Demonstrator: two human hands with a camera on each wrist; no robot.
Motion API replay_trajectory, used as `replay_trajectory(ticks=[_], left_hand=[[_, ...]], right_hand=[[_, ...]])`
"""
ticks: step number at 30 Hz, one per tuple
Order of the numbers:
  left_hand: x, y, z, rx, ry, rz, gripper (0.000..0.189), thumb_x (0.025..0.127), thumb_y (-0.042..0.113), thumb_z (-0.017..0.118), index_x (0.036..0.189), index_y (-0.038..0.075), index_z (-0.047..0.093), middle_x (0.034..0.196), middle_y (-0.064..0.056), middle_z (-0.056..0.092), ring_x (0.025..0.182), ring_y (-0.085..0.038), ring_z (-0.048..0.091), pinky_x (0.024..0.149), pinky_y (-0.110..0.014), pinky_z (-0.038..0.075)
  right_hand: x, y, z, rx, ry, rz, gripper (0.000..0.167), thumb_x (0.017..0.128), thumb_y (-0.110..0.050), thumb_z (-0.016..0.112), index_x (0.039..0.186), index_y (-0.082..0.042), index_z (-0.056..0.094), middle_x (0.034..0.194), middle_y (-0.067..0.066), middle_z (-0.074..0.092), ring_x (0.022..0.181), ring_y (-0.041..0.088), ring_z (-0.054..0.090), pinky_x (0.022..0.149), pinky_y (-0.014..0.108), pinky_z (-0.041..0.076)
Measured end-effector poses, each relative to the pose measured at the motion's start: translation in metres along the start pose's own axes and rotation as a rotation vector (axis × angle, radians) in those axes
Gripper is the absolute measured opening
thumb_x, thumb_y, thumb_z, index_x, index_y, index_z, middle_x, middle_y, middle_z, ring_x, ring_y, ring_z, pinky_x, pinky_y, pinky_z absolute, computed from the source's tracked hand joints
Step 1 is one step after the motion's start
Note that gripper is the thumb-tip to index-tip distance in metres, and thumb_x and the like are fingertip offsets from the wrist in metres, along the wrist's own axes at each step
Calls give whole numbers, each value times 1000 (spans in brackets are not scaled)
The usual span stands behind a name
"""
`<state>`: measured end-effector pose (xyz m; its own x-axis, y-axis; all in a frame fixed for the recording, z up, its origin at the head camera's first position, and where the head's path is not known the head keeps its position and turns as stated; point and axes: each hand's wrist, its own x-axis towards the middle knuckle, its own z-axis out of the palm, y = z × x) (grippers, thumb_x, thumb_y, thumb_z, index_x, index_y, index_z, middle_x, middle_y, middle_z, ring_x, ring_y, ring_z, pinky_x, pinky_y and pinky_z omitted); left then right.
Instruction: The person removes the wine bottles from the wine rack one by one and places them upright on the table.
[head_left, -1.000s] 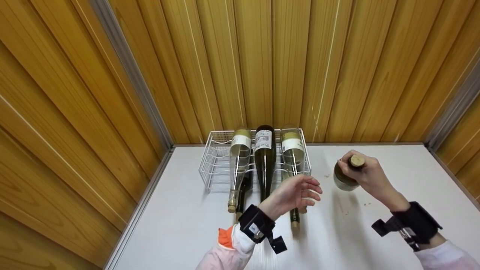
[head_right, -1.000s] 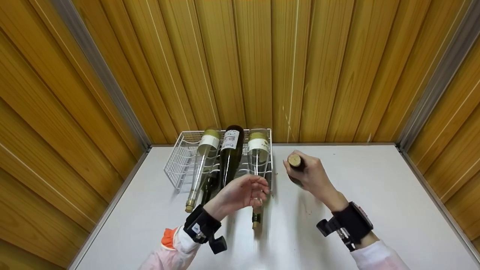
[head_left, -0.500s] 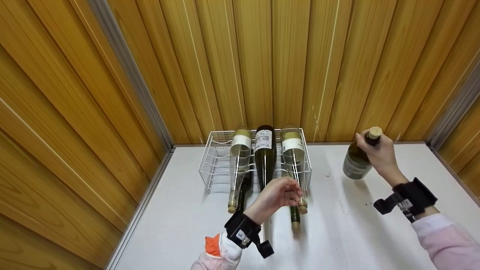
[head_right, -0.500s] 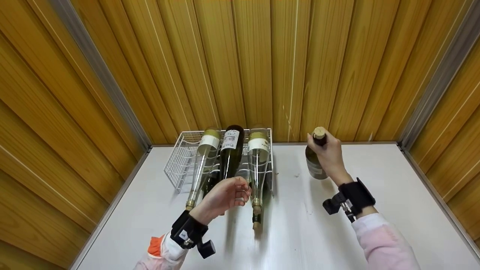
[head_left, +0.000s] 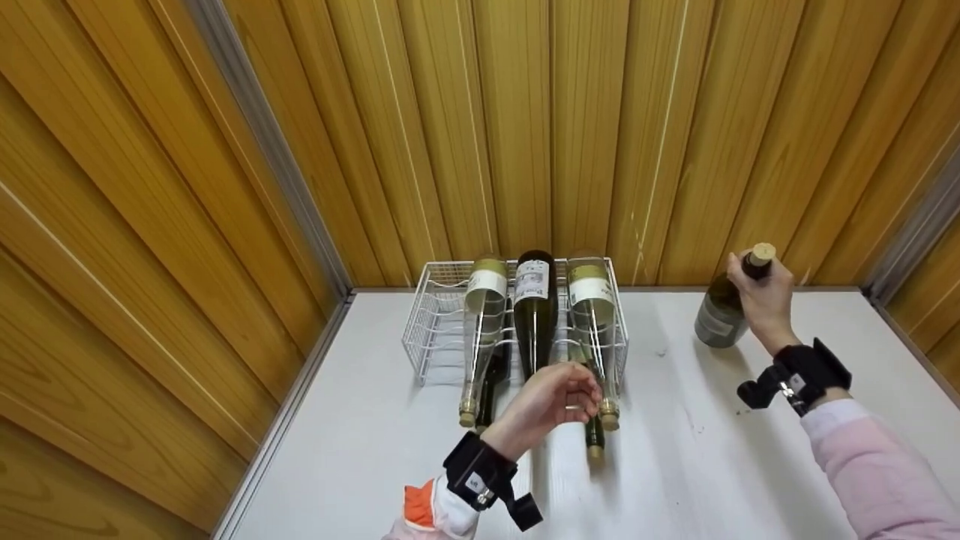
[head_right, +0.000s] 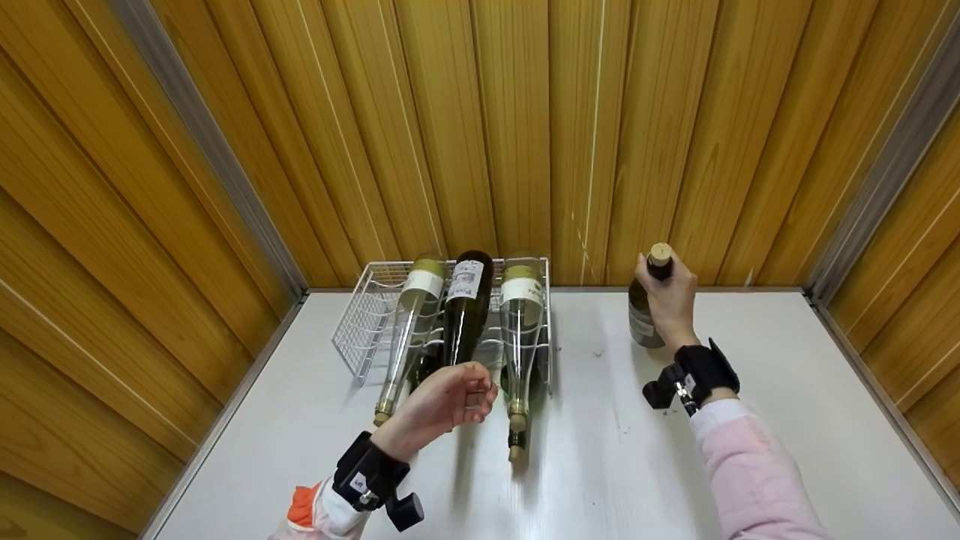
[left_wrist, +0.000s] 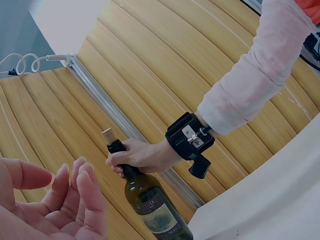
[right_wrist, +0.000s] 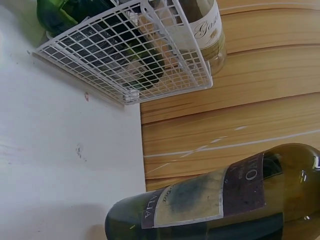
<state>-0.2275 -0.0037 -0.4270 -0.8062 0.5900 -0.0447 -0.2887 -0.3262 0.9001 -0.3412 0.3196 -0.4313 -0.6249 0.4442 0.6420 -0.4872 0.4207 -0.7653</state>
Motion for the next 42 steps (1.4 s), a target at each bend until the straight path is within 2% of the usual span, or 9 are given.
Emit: replay_trajectory(ticks=[7,10,14,21,25,29,34,38,42], left_hand=[[-3,-2,-3,21,12,-3,13,86,13,48,81,6,57,75,-7,58,61,-14,54,55,-23,46],[-3,-3,-4,28,12,-7,13,86,14,47,81,6,57,75,-7,58,61,-14,54,55,-24,46],[-2,-4,-5,25,12,-10,13,86,14,48,81,6,57,75,-7,58,61,-14,54,56,-24,46],[-1,-6,-6,14,-5,-17,13,87,13,47,80,7,57,75,-6,58,61,-14,54,56,-25,46],[-1,-6,-5,20,-4,-20,13,86,13,47,80,8,57,75,-6,58,61,-14,54,56,-25,46],[-1,-7,-5,27,-9,-21,13,87,13,47,80,8,57,75,-6,59,61,-14,54,56,-25,46],[-1,-8,-8,29,-13,-23,13,87,13,46,80,7,56,75,-6,59,62,-13,54,56,-24,46],[-1,-9,-8,30,-15,-21,13,87,13,46,80,7,56,75,-6,58,62,-13,53,55,-24,45],[-1,-9,-8,31,-13,-21,13,87,13,46,81,7,56,75,-6,58,62,-13,53,55,-24,46]], right_hand=[[2,12,2,53,49,-2,15,79,-4,64,81,9,57,69,-9,54,68,7,51,66,19,39],[3,14,4,79,63,5,10,79,-3,63,79,6,58,69,-8,55,67,8,52,67,20,40],[6,17,6,59,53,51,5,80,-5,64,78,-6,60,71,-8,56,70,8,53,68,20,41],[9,24,4,81,78,75,4,79,-3,64,77,-4,61,69,-9,56,67,7,53,67,20,40],[7,17,1,87,69,103,6,80,-2,64,76,-6,60,68,-10,55,67,6,52,66,19,40],[2,4,-1,104,75,93,5,79,-1,63,76,-4,60,68,-9,55,67,6,52,66,20,40],[6,13,-3,132,87,98,5,79,-2,64,75,-3,61,67,-8,56,65,6,53,65,19,40],[16,27,-3,56,38,163,11,82,-13,66,77,-7,57,68,-7,54,66,7,51,65,20,38],[28,31,-3,-22,-75,240,18,83,-25,65,80,-11,54,71,-7,53,68,8,49,65,22,36]])
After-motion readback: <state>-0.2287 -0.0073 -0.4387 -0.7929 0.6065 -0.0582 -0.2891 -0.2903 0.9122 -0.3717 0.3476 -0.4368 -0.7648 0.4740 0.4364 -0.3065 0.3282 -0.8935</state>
